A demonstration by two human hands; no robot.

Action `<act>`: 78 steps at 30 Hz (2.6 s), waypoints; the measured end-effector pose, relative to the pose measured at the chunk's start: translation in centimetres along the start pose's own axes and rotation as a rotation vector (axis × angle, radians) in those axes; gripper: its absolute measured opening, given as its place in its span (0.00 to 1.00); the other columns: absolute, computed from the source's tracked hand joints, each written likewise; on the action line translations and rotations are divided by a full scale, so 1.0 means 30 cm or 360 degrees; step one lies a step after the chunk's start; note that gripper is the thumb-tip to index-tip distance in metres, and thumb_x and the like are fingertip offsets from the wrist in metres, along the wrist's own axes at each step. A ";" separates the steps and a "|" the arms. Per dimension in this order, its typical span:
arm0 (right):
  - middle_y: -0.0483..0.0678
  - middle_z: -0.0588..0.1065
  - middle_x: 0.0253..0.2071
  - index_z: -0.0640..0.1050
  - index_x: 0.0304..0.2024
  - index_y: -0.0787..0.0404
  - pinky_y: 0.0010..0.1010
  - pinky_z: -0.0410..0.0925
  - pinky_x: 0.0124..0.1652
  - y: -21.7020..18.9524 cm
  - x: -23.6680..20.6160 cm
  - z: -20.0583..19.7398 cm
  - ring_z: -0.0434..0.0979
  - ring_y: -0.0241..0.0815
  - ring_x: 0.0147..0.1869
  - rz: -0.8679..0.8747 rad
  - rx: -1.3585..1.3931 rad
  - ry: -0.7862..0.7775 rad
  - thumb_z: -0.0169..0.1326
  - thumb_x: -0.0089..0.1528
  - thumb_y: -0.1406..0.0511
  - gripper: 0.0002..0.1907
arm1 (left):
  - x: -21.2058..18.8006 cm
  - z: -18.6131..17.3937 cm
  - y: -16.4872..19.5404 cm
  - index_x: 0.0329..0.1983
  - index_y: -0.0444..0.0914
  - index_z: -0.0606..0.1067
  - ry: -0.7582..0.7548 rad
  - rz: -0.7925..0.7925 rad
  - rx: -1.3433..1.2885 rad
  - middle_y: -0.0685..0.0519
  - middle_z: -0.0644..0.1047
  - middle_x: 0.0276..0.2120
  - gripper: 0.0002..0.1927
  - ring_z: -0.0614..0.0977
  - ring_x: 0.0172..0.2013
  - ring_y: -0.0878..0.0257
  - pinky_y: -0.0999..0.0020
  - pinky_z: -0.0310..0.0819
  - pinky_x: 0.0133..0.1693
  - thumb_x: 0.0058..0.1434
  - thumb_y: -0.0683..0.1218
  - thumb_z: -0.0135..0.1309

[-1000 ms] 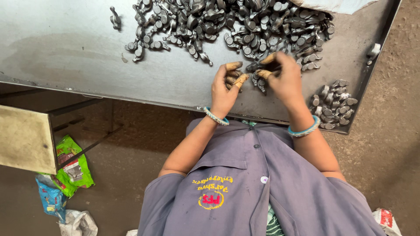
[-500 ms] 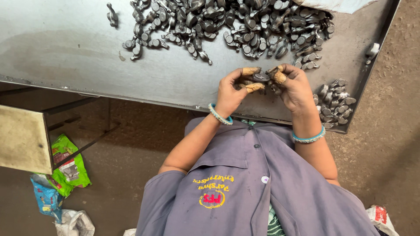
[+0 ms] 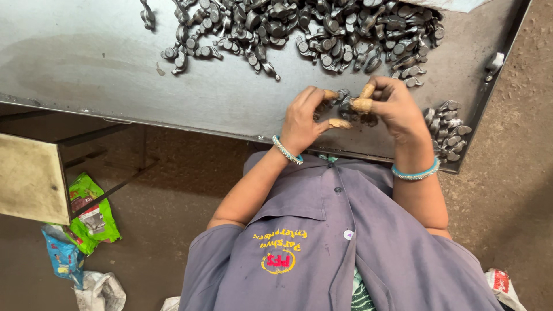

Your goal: The person sorts small dark metal castings on a tilted metal sorting table, picking up items by hand, turning them over, and tossing them into separate piles on the table. They repeatedly grab handfuls from the upper pile and redistribute the pieces across the table surface.

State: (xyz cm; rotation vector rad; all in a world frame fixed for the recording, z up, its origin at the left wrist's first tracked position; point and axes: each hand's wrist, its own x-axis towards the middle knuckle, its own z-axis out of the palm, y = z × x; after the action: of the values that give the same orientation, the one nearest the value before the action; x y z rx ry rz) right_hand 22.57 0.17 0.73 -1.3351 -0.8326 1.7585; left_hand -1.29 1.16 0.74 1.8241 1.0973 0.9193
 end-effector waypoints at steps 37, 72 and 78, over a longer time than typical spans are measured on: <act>0.43 0.78 0.46 0.77 0.49 0.68 0.23 0.74 0.51 0.120 -0.064 0.055 0.78 0.31 0.50 -0.0493 -0.0494 0.0231 0.61 0.59 0.78 0.16 | 0.041 0.050 -0.108 0.54 0.35 0.71 -0.0466 -0.0958 -0.1540 0.52 0.79 0.40 0.16 0.80 0.37 0.68 0.74 0.76 0.33 0.63 0.39 0.56; 0.48 0.79 0.44 0.76 0.48 0.64 0.30 0.73 0.48 0.070 -0.098 0.047 0.81 0.41 0.48 -0.0520 -0.0936 0.0570 0.59 0.60 0.79 0.15 | 0.157 -0.007 -0.079 0.51 0.41 0.78 -0.0009 -0.0018 0.0612 0.49 0.71 0.57 0.31 0.68 0.51 0.41 0.53 0.66 0.55 0.40 0.33 0.65; 0.57 0.72 0.51 0.74 0.53 0.65 0.40 0.69 0.56 0.018 -0.171 0.088 0.72 0.57 0.58 -0.0712 -0.1664 0.0419 0.59 0.51 0.82 0.27 | 0.124 0.004 -0.071 0.51 0.40 0.78 -0.0035 -0.0011 0.0595 0.48 0.71 0.56 0.31 0.68 0.50 0.41 0.52 0.66 0.55 0.40 0.34 0.66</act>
State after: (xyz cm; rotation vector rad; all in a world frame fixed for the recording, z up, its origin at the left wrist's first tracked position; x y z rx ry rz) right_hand 20.75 -4.69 3.33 -1.7499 -1.8428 0.7329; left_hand -0.56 5.20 -0.56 2.1212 1.3289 0.7221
